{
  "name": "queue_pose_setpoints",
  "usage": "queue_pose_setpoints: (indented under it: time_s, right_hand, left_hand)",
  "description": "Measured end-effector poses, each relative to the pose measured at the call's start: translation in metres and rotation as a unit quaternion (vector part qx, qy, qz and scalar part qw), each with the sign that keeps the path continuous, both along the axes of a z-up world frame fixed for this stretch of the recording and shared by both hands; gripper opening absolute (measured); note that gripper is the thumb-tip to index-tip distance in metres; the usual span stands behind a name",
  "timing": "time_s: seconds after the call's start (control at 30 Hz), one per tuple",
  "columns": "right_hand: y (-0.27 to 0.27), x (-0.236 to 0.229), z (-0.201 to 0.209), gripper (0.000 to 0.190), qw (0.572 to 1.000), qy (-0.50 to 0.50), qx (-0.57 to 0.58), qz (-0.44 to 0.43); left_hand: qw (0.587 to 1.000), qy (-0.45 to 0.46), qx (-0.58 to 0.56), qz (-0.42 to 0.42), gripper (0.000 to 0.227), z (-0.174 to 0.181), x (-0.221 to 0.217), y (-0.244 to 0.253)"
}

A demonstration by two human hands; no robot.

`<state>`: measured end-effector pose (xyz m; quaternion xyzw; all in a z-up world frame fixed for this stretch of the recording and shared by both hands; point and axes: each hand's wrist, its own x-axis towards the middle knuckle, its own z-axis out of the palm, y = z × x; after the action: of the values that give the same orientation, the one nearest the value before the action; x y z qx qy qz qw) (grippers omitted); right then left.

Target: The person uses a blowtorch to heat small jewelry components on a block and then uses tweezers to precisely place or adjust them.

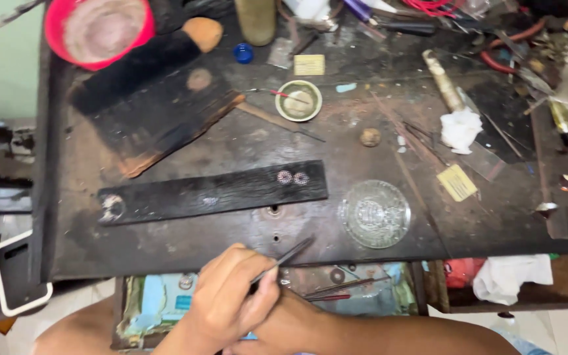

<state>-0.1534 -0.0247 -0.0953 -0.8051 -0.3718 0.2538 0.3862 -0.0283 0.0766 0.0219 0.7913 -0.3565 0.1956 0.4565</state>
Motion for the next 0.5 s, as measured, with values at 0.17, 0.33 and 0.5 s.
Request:
queue_pose_setpoints:
  time_s: [0.17,0.33,0.5]
  right_hand:
    - [-0.013,0.075,0.035,0.033,1.0,-0.006,-0.012,0.017]
    - [-0.011,0.08,0.042,0.031,1.0,0.01,0.019,0.0]
    - [-0.008,0.084,0.046,0.034,0.997,0.023,0.066,-0.018]
  left_hand:
    - [0.996,0.011,0.038,0.082,0.009,-0.013,-0.011,0.061]
    - [0.99,-0.01,0.05,0.128,0.005,-0.017,0.0,0.104]
    - [0.994,0.034,0.054,0.091,0.004,-0.025,0.008,0.13]
